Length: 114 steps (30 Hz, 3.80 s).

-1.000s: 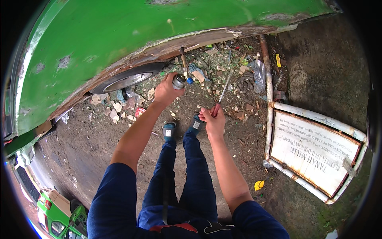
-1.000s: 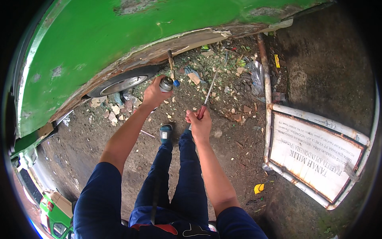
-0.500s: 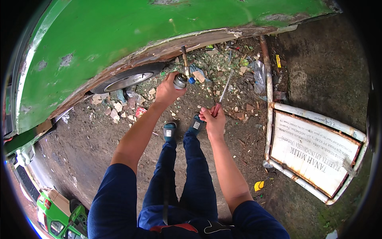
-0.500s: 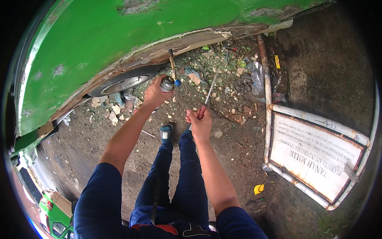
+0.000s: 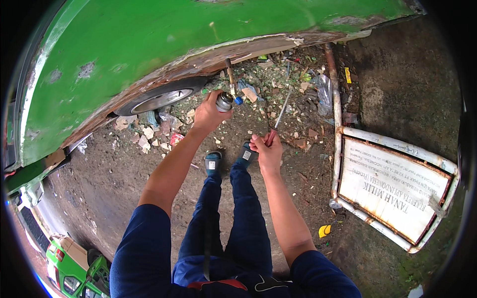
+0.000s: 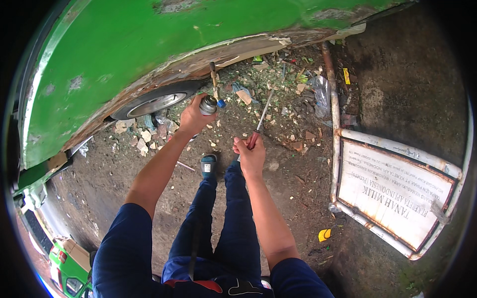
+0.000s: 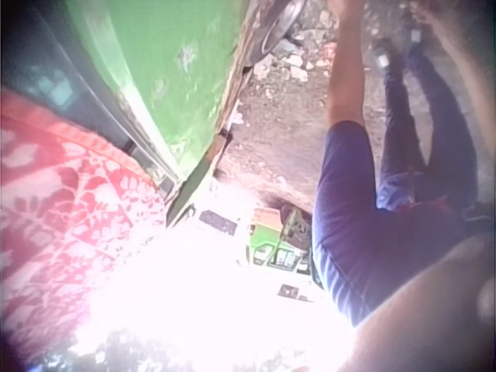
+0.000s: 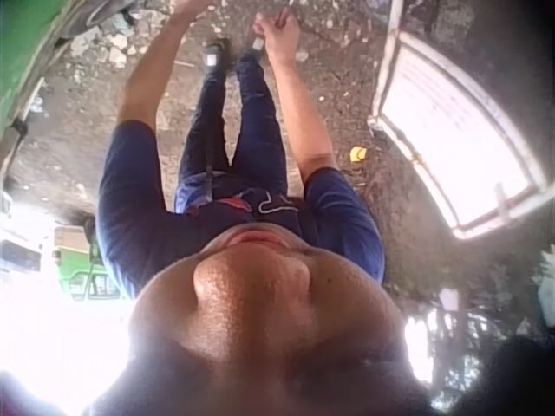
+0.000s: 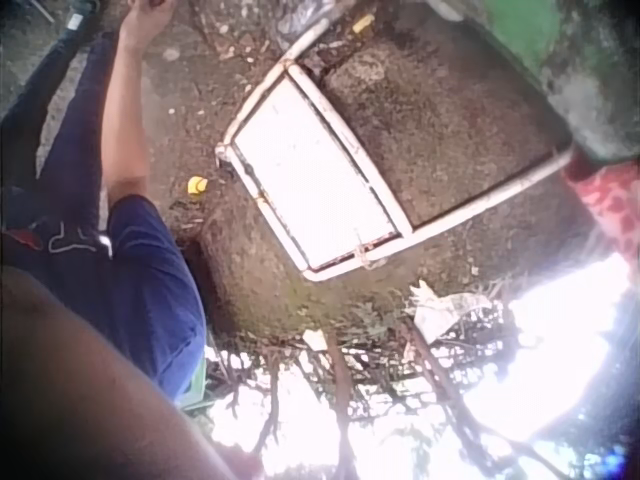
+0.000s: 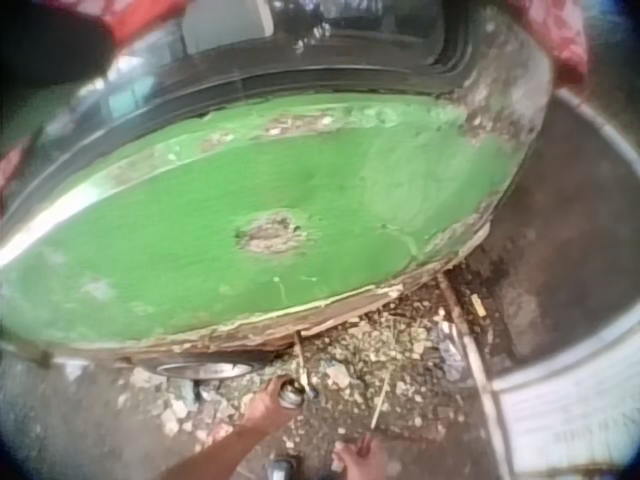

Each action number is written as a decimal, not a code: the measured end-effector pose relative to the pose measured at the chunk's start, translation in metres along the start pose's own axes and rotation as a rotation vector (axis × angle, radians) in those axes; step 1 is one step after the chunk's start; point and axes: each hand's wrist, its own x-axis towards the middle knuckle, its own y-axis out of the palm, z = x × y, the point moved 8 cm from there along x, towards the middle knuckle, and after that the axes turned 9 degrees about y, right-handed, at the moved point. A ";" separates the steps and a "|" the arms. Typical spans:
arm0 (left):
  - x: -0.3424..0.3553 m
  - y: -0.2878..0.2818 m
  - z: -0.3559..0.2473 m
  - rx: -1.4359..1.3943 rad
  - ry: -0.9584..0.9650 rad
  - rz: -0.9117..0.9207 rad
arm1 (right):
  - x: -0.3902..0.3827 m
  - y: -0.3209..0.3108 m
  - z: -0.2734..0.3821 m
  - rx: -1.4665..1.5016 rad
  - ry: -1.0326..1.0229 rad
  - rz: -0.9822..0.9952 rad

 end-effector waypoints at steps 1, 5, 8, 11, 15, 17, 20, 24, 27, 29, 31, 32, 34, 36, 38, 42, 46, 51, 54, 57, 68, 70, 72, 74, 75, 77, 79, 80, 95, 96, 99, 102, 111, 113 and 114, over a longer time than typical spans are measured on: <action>-0.001 -0.001 0.000 0.000 -0.003 0.002 | -0.001 0.001 0.000 -0.002 -0.002 0.004; -0.005 -0.004 0.003 0.001 0.009 -0.017 | -0.004 0.005 -0.002 -0.006 -0.009 0.014; -0.007 -0.006 0.003 -0.004 0.011 -0.021 | -0.006 0.007 -0.002 -0.007 -0.012 0.017; -0.009 -0.008 0.005 -0.005 0.005 -0.018 | -0.007 0.007 -0.002 -0.003 -0.014 0.019; -0.012 -0.010 0.006 -0.015 0.003 -0.016 | -0.011 0.011 0.000 0.018 -0.011 0.017; -0.012 -0.012 0.005 -0.016 0.004 -0.014 | -0.013 0.013 0.001 0.026 -0.008 0.011; -0.012 -0.014 0.004 -0.008 0.000 -0.003 | -0.015 0.013 0.001 0.001 -0.010 0.006; -0.013 -0.014 0.004 -0.002 0.010 -0.006 | -0.016 0.011 0.000 -0.008 -0.010 -0.001; -0.013 -0.014 0.007 -0.001 0.012 -0.006 | -0.018 0.012 -0.001 -0.011 -0.013 0.005; -0.014 -0.014 0.007 -0.002 0.015 -0.010 | -0.017 0.012 -0.002 -0.017 -0.024 0.019; -0.015 -0.016 0.005 -0.004 0.022 -0.016 | -0.016 0.013 -0.002 -0.015 -0.036 0.035; -0.016 -0.016 0.006 -0.004 0.022 -0.019 | -0.016 0.012 -0.003 -0.014 -0.032 0.030; -0.017 -0.019 0.010 -0.002 0.020 -0.028 | -0.017 0.016 -0.002 -0.013 -0.026 0.023; -0.018 -0.020 0.014 -0.004 0.002 -0.021 | -0.019 0.019 -0.001 -0.016 -0.027 0.018; -0.019 -0.022 0.017 -0.005 -0.008 -0.014 | -0.019 0.022 -0.002 -0.020 -0.026 0.016; -0.023 -0.026 0.021 -0.007 -0.013 -0.017 | -0.020 0.027 -0.003 -0.032 -0.022 0.016; -0.027 -0.031 0.029 -0.004 -0.023 -0.023 | -0.021 0.032 -0.006 -0.018 -0.029 0.029; -0.030 -0.036 0.032 0.003 -0.049 -0.009 | -0.022 0.038 -0.008 -0.022 -0.035 0.042; -0.032 -0.038 0.034 0.001 -0.021 -0.042 | -0.023 0.041 -0.008 -0.027 -0.039 0.049; -0.035 -0.039 0.039 0.002 -0.020 -0.041 | -0.024 0.042 -0.010 -0.029 -0.044 0.048; -0.045 -0.044 0.053 0.002 -0.044 -0.038 | -0.024 0.049 -0.013 -0.016 -0.042 0.061; -0.045 -0.046 0.055 0.015 -0.062 -0.031 | -0.025 0.053 -0.012 -0.023 -0.043 0.071; -0.044 -0.046 0.057 0.018 -0.082 -0.021 | -0.027 0.054 -0.010 -0.027 -0.042 0.060; -0.042 -0.045 0.057 0.013 -0.091 -0.012 | -0.027 0.053 -0.010 -0.030 -0.042 0.055; -0.040 -0.044 0.058 0.010 -0.090 -0.007 | -0.027 0.053 -0.010 -0.030 -0.040 0.057; -0.040 -0.044 0.057 0.012 -0.076 -0.013 | -0.026 0.051 -0.011 -0.032 -0.037 0.055; -0.040 -0.043 0.057 0.022 -0.051 -0.029 | -0.027 0.051 -0.013 -0.034 -0.031 0.046; -0.041 -0.041 0.059 0.019 -0.059 -0.026 | -0.027 0.051 -0.013 -0.036 -0.032 0.046; -0.051 -0.061 0.042 -0.034 -0.018 -0.102 | -0.024 0.058 -0.004 -0.007 -0.054 0.059; -0.052 -0.063 0.040 -0.039 -0.021 -0.109 | -0.024 0.059 -0.004 -0.008 -0.060 0.061; -0.054 -0.067 0.035 -0.029 -0.010 -0.135 | -0.024 0.062 -0.002 -0.017 -0.064 0.067; -0.055 -0.069 0.031 -0.021 0.001 -0.134 | -0.024 0.064 0.002 -0.016 -0.065 0.075; -0.059 -0.058 0.051 -0.009 -0.043 -0.121 | -0.022 0.066 0.001 0.016 -0.048 0.089; -0.058 -0.057 0.051 -0.013 -0.054 -0.109 | -0.022 0.064 0.000 0.001 -0.048 0.090; -0.057 -0.057 0.050 -0.017 -0.052 -0.106 | -0.021 0.064 0.000 -0.010 -0.050 0.092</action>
